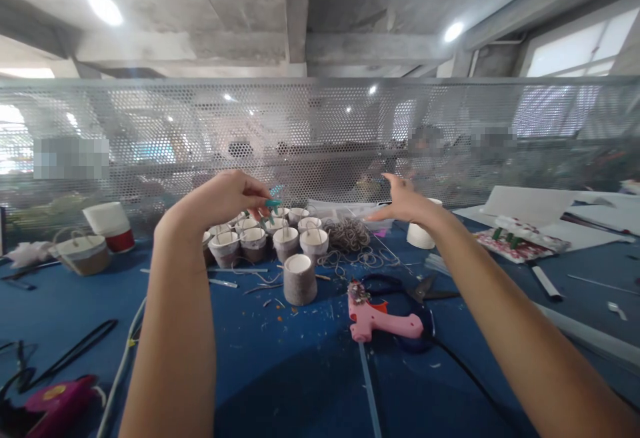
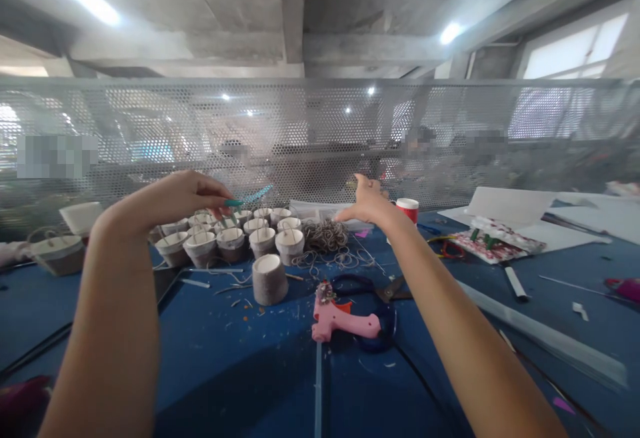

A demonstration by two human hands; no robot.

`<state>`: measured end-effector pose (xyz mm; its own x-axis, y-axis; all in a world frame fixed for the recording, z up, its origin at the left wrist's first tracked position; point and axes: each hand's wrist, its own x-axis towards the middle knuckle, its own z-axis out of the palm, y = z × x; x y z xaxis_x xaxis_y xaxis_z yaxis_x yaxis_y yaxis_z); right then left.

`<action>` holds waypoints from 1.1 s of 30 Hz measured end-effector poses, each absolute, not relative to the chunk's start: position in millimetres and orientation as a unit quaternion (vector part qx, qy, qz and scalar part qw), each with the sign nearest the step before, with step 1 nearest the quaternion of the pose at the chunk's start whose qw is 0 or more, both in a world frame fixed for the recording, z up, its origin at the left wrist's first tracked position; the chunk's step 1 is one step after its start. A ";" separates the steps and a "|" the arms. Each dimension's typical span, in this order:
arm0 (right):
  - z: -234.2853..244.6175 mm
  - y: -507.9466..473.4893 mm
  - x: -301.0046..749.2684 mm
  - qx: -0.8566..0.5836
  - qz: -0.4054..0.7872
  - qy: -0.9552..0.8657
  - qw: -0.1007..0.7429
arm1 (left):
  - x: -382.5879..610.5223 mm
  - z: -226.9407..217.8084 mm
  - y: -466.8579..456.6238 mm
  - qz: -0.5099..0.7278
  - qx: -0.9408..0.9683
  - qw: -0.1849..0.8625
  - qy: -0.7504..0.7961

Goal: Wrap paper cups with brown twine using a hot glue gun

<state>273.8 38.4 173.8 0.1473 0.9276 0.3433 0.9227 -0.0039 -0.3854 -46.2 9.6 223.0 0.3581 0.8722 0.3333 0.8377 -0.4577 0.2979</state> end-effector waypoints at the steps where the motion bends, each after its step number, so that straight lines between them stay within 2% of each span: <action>1: 174.0 36.9 271.9 -0.685 -0.013 -0.681 0.259 | -46.4 222.9 9.7 0.221 0.825 0.039 0.518; 4: 176.6 29.4 260.7 -0.648 -0.039 -0.727 0.221 | -45.9 222.5 10.9 0.227 0.825 0.041 0.516; 7: 181.4 17.2 245.3 -0.681 0.004 -0.705 0.201 | -42.8 220.6 14.3 0.227 0.834 0.068 0.498; 12: 183.5 0.1 230.2 -0.581 0.115 -0.777 0.214 | -29.4 213.4 22.7 0.188 0.848 0.088 0.487; 20: 176.8 -7.2 218.3 -0.474 0.139 -0.824 0.277 | 1.2 205.7 22.5 0.134 0.888 0.157 0.411; 25: 182.2 -3.3 234.3 -0.513 0.148 -0.788 0.306 | 4.7 200.1 24.6 0.102 0.887 0.184 0.410; 33: 189.3 4.8 268.7 -0.576 0.148 -0.730 0.337 | -6.4 178.9 49.4 -0.075 0.831 0.152 0.530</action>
<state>268.7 4.8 189.3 -0.1097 0.9406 0.3212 0.7411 0.2927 -0.6042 -6.4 49.4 178.9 0.4274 0.8574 -0.2867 0.9033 -0.3924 0.1731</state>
